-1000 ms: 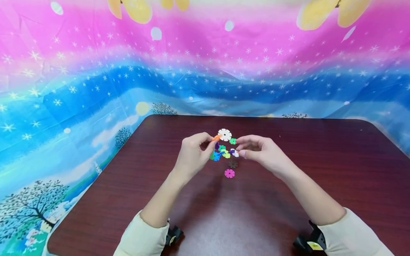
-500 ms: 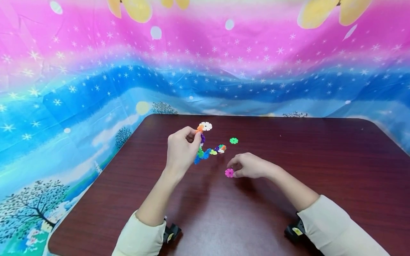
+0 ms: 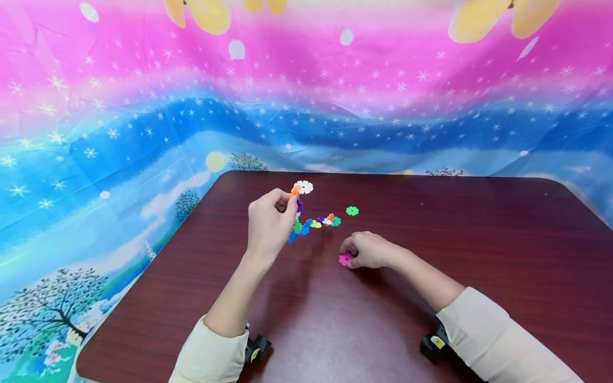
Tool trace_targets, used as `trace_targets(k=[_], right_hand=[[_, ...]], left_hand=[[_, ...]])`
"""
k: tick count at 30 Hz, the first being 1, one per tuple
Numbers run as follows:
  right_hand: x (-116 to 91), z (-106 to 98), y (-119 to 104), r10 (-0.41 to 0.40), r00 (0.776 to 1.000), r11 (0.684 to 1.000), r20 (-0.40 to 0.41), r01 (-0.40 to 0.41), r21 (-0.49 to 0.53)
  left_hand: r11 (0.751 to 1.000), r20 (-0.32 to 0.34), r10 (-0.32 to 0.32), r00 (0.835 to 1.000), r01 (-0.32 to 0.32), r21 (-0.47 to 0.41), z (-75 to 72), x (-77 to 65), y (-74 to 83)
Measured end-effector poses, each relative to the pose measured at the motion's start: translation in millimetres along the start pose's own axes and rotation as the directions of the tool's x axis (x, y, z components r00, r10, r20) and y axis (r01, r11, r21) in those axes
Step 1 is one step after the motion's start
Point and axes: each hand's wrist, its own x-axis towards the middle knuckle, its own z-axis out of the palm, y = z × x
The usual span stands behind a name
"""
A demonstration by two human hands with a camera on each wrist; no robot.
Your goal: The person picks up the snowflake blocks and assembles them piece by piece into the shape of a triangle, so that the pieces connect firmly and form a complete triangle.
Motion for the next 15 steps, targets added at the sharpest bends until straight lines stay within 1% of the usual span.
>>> trace_targets(k=[7, 15], right_hand=[[0.5, 2.0, 0.8, 0.006, 1.0, 1.0, -0.028, -0.006, -0.008], [-2.1, 2.4, 1.3, 0.041, 0.999, 0.998, -0.015, -0.04, 0.056]], left_hand=[[1.0, 0.002, 0.011, 1.0, -0.011, -0.012, 1.1, -0.3, 0.7], [1.0, 0.025, -0.004, 1.0, 0.004, -0.014, 3.6, -1.4, 0.6]])
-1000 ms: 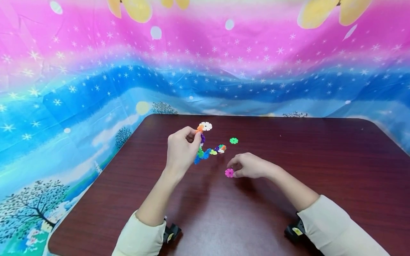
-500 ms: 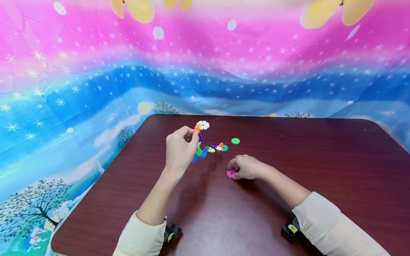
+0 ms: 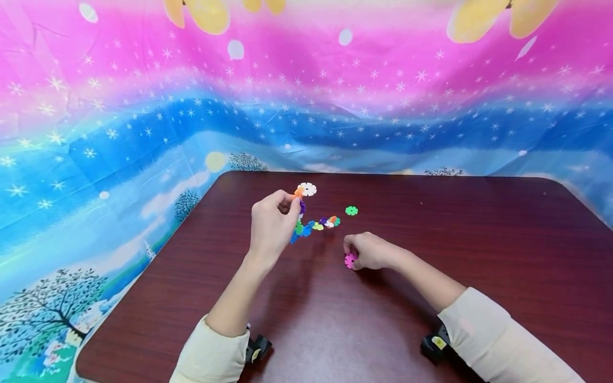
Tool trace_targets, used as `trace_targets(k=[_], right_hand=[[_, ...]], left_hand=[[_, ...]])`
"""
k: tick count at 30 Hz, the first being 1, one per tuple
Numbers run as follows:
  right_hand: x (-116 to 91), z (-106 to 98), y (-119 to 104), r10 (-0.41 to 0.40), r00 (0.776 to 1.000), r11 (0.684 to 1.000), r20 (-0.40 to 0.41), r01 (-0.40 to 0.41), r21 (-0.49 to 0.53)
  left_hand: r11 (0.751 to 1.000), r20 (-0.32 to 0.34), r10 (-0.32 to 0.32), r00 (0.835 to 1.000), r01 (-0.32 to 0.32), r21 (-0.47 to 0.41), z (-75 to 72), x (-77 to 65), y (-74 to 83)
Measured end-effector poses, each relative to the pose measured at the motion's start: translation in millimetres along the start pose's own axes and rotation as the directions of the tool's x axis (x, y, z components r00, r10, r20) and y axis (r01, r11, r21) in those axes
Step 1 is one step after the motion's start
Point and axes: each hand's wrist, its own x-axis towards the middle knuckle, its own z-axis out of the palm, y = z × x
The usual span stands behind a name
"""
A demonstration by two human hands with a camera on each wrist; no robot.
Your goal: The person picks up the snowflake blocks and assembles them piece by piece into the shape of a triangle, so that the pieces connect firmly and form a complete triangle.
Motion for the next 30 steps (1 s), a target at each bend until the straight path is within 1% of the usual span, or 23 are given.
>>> trace_targets(k=[7, 13, 17, 20, 24, 26, 30], right_hand=[[-6, -4, 6, -0.056, 0.996, 0.998, -0.067, 0.057, 0.01], [-14, -11, 11, -0.044, 0.991, 0.994, -0.123, 0.056, 0.092], [-17, -15, 12, -0.036, 0.978, 0.988, -0.204, 0.066, 0.139], [-18, -17, 11, -0.026, 0.955, 0.982, -0.294, 0.079, 0.172], [-22, -22, 6, 0.006, 0.906, 0.962, -0.424, 0.11, 0.249], [-26, -25, 3, 0.028, 0.881, 0.944, -0.472, 0.132, 0.304], [-32, -33, -1, 0.09, 0.852, 0.894, -0.516, 0.159, 0.419]], left_hand=[[1.0, 0.008, 0.007, 1.0, -0.007, 0.0, 2.6, -0.5, 0.9], [1.0, 0.02, 0.007, 1.0, -0.007, -0.004, 4.7, -0.8, 0.7], [1.0, 0.032, 0.009, 0.999, -0.009, -0.009, 6.4, -1.6, -0.2], [1.0, 0.047, 0.021, 0.999, -0.02, -0.022, 7.8, -2.6, 0.4], [0.998, 0.068, 0.042, 0.997, -0.039, -0.047, 10.0, -3.4, 1.9], [0.997, 0.076, 0.046, 0.996, -0.041, -0.062, 11.1, -3.7, 1.9], [0.993, 0.089, 0.044, 0.995, -0.034, -0.111, 12.7, -4.4, 1.0]])
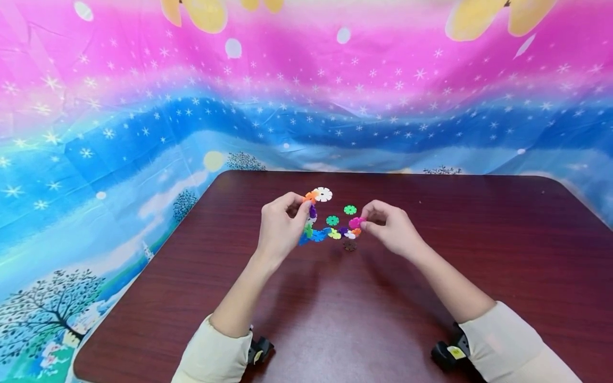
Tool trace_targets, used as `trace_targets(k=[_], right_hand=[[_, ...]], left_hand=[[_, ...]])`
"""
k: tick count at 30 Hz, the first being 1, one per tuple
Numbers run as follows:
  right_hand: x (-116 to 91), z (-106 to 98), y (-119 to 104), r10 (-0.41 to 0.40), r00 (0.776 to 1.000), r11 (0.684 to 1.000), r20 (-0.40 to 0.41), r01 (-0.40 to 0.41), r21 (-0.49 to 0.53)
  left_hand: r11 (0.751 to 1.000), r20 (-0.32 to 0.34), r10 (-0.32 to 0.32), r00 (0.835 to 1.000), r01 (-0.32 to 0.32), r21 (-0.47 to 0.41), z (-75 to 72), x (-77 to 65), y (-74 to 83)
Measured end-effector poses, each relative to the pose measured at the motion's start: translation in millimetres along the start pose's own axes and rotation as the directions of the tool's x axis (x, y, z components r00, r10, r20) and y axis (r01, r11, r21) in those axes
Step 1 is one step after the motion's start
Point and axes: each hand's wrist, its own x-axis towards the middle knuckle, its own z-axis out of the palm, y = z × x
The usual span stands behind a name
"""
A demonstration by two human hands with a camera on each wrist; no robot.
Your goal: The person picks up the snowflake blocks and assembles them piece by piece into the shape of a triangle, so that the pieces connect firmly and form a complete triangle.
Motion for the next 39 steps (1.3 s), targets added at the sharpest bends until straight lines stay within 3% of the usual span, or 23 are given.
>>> trace_targets(k=[8, 17, 28, 39], right_hand=[[-5, -13, -15, -0.018, 0.993, 0.979, -0.119, 0.042, 0.2], [-14, -19, -31, -0.042, 0.981, 0.95, -0.189, 0.098, 0.296], [-20, -19, -42, -0.101, 0.979, 0.981, -0.18, 0.128, 0.149], [-23, -19, -44, -0.114, 0.978, 0.979, -0.176, 0.141, 0.146]], left_hand=[[0.995, 0.049, 0.04, 0.998, -0.036, -0.095, 1.6, -1.4, 2.3], [0.99, 0.13, 0.084, 0.988, -0.068, -0.123, 5.7, -3.3, 6.1], [0.988, 0.179, 0.121, 0.976, -0.1, -0.119, 8.6, -5.1, 12.1], [0.986, 0.232, 0.139, 0.963, -0.113, -0.123, 7.8, -5.3, 13.6]])
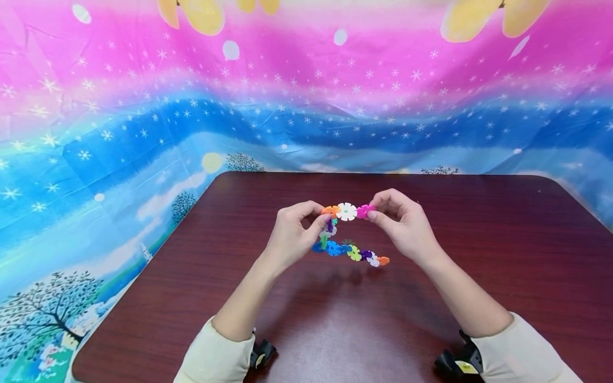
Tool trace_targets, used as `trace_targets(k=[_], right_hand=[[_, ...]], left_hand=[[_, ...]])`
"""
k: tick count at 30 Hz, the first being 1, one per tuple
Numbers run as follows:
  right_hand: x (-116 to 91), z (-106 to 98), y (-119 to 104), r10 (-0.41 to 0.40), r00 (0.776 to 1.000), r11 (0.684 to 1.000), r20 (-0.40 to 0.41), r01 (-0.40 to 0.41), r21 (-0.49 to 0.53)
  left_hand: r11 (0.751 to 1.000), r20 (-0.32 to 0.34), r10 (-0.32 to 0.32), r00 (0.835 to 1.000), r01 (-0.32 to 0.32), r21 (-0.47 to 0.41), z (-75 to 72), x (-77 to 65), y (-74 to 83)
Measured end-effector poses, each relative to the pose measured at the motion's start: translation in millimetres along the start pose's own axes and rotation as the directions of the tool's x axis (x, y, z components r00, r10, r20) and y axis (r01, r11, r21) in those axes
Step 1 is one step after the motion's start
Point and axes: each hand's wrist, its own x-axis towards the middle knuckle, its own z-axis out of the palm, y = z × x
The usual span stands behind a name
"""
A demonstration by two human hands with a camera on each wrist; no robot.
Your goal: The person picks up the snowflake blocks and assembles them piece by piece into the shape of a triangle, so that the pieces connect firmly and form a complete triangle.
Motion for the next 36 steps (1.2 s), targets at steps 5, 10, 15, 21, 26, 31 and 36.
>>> trace_targets(k=[5, 10, 15, 21, 26, 31, 36], right_hand=[[0, 0, -2, -0.009, 1.0, 1.0, 0.02, 0.01, -0.028], [1, 1, -2, -0.054, 0.998, 0.99, 0.035, 0.058, -0.132], [1, 4, 1, -0.071, 0.994, 0.977, 0.086, 0.087, -0.195], [2, 1, 1, -0.028, 0.996, 0.983, 0.08, 0.042, -0.176], [2, 2, 0, -0.013, 0.997, 0.99, 0.072, 0.023, -0.139], [4, 2, 2, 0.015, 0.997, 0.993, 0.072, -0.007, -0.116], [6, -1, 9, 0.043, 0.996, 0.991, 0.081, -0.032, -0.128]], left_hand=[[0.999, 0.026, 0.02, 0.999, -0.021, 0.042, -0.9, 0.7, 1.6], [0.997, 0.031, 0.024, 0.999, -0.026, 0.068, -1.3, 2.0, 2.1], [0.997, 0.064, 0.05, 0.997, -0.053, 0.058, 0.7, 4.6, 3.3], [0.997, 0.068, 0.044, 0.997, -0.048, 0.061, 2.9, 6.2, 2.9], [0.998, 0.052, 0.015, 0.999, -0.018, 0.057, 1.9, 4.7, 1.5], [0.998, 0.032, 0.003, 0.999, -0.005, 0.067, -0.6, 3.8, -0.4], [0.997, 0.012, -0.018, 1.0, 0.017, 0.071, -5.9, 2.1, -1.9]])
